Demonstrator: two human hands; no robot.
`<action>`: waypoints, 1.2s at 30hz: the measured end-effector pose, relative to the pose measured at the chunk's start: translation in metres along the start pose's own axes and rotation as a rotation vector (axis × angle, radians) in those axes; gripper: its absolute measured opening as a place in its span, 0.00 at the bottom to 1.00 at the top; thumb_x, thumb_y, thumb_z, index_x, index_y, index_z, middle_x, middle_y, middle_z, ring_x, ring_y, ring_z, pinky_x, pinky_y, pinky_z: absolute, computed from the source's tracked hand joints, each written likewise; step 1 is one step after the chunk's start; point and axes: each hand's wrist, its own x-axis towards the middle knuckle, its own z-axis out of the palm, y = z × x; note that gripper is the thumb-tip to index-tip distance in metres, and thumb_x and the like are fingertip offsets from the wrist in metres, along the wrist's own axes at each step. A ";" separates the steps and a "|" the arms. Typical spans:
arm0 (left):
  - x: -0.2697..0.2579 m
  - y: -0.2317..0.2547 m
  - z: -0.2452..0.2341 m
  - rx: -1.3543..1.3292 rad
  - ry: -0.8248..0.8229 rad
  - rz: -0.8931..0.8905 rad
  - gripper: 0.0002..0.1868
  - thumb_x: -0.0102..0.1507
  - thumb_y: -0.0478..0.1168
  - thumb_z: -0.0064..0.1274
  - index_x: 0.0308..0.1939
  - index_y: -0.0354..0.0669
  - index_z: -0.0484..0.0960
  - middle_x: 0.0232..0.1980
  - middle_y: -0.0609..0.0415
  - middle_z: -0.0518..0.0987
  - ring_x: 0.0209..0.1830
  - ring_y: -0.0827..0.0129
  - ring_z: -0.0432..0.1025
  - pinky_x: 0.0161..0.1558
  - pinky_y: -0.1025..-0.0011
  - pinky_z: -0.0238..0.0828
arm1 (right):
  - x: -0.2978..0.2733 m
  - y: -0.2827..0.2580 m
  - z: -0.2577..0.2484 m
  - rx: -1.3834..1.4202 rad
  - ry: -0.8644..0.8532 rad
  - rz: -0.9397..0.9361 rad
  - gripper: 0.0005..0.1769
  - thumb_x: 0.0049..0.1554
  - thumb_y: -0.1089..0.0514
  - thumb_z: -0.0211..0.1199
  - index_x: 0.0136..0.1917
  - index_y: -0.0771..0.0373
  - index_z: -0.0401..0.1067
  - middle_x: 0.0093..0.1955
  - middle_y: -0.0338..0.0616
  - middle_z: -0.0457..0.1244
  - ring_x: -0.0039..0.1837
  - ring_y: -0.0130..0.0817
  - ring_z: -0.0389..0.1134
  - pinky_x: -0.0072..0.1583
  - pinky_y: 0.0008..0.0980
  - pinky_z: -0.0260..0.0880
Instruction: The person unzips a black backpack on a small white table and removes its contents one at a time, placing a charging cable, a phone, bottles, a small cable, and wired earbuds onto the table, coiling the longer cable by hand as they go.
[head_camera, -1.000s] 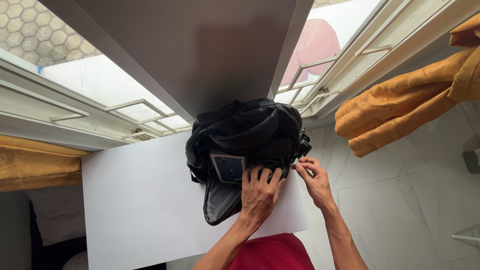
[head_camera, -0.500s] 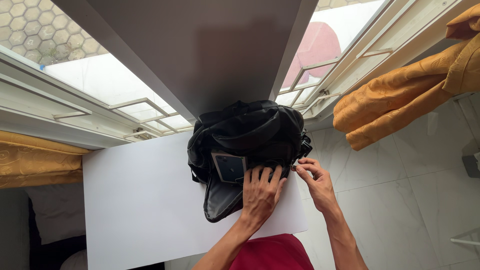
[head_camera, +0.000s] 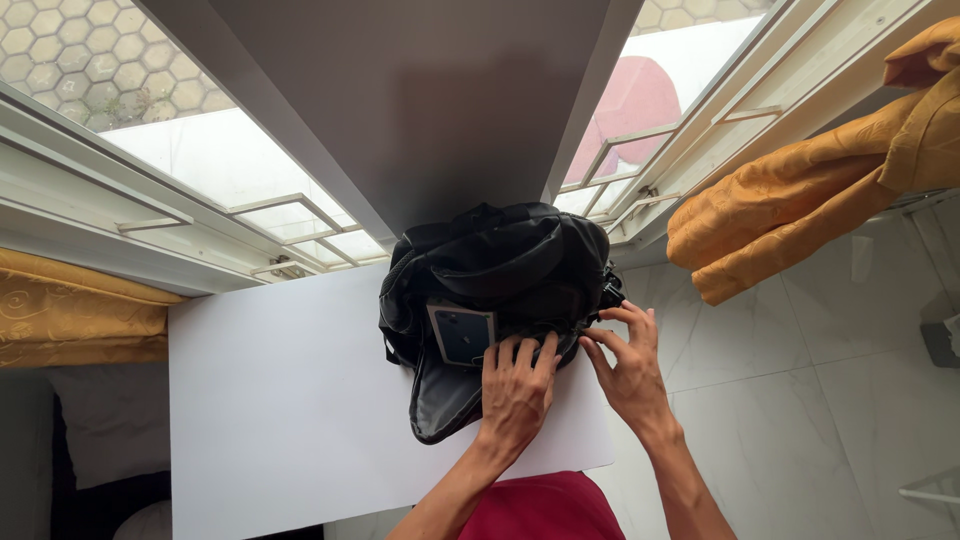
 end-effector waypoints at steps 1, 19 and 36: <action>0.000 0.000 0.000 0.007 0.002 0.002 0.17 0.64 0.39 0.58 0.57 0.41 0.82 0.43 0.49 0.80 0.47 0.55 0.74 0.49 0.56 0.70 | 0.001 -0.001 0.000 -0.026 -0.001 -0.012 0.09 0.55 0.55 0.69 0.48 0.58 0.80 0.63 0.44 0.61 0.75 0.50 0.55 0.77 0.64 0.47; -0.004 0.004 0.002 0.009 0.063 0.019 0.13 0.65 0.44 0.59 0.49 0.40 0.84 0.41 0.51 0.80 0.48 0.56 0.74 0.49 0.56 0.70 | -0.010 -0.003 0.005 -0.180 0.179 -0.093 0.07 0.53 0.53 0.72 0.43 0.56 0.81 0.65 0.44 0.59 0.78 0.52 0.47 0.79 0.73 0.32; 0.023 0.012 0.009 -0.036 0.096 0.059 0.16 0.55 0.35 0.66 0.46 0.37 0.83 0.42 0.51 0.80 0.48 0.57 0.74 0.49 0.56 0.71 | -0.002 -0.032 -0.017 -0.104 0.078 -0.120 0.08 0.50 0.58 0.72 0.45 0.58 0.80 0.66 0.46 0.58 0.78 0.53 0.47 0.79 0.69 0.33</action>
